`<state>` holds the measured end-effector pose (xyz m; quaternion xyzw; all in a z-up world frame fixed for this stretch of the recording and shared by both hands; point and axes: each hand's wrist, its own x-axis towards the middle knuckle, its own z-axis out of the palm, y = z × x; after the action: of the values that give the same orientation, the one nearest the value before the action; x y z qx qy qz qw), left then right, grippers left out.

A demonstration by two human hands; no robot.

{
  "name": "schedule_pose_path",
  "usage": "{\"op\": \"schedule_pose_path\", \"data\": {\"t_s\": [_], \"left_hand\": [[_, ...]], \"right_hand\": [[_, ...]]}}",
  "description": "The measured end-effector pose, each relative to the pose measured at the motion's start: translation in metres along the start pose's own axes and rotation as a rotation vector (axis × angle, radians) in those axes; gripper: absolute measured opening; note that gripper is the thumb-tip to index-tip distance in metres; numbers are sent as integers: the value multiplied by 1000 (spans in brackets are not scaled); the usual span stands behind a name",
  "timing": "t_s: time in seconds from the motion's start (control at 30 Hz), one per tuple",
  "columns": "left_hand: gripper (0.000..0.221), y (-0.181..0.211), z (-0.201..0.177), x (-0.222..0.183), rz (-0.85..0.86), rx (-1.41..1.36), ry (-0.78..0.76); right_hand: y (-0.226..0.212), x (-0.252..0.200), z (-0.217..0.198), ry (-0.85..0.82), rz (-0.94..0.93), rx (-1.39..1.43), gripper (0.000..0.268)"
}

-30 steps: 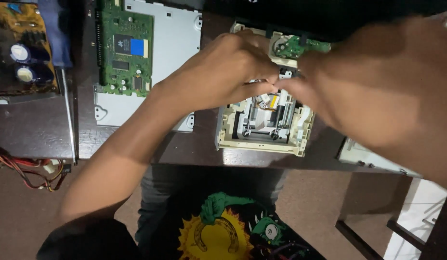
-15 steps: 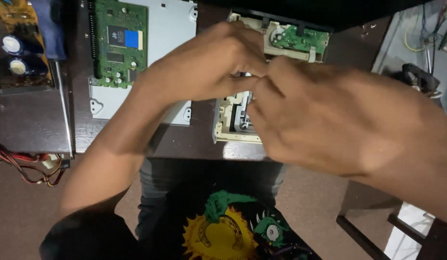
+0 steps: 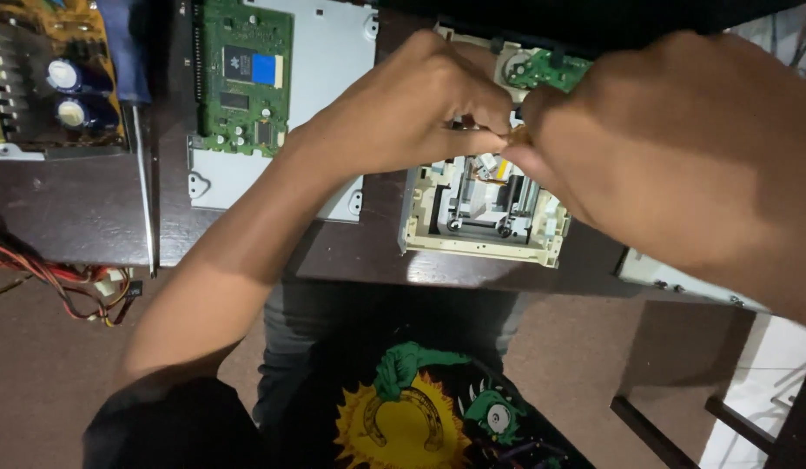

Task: Disassembling an internal computer optical drive by removing the outer casing, unscrewing internal parts, and disconnecting ribbon cables.

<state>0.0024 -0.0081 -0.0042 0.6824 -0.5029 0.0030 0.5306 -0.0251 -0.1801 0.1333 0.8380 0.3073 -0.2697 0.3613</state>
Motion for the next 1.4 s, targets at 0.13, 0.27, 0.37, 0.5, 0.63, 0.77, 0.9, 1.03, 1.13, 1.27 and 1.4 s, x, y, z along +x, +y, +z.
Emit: {"op": "schedule_pose_path", "data": {"t_s": [0.13, 0.27, 0.37, 0.5, 0.63, 0.77, 0.9, 1.03, 1.13, 1.27, 1.4], "left_hand": [[27, -4, 2, 0, 7, 42, 23], [33, -7, 5, -1, -80, 86, 44], [48, -12, 7, 1, 25, 66, 53], [49, -14, 11, 2, 90, 80, 91], [13, 3, -6, 1, 78, 152, 16], [8, 3, -18, 1, 127, 113, -59], [22, 5, -13, 1, 71, 113, -27], [18, 1, -6, 1, 71, 142, -21], [8, 1, -8, 0, 40, 224, -77], [19, -2, -9, -2, 42, 317, -200], [19, -1, -4, -3, 12, 414, -248]], "right_hand": [[-8, -1, 5, 282, -191, -270, 27], [0, -3, 6, 500, -369, -558, 15], [1, -7, 6, 292, 48, -320, 78], [2, -15, 14, 309, 111, -283, 53], [-4, -13, 18, 497, -104, -198, 32], [4, -7, 22, 839, -244, -449, 20], [8, -9, 23, 546, -273, -418, 56], [7, -7, 36, 471, 18, -273, 44], [5, -12, 34, 426, 26, -219, 28], [13, -11, 46, 468, -23, -67, 29], [18, -19, 41, 352, -66, -3, 36]]}}
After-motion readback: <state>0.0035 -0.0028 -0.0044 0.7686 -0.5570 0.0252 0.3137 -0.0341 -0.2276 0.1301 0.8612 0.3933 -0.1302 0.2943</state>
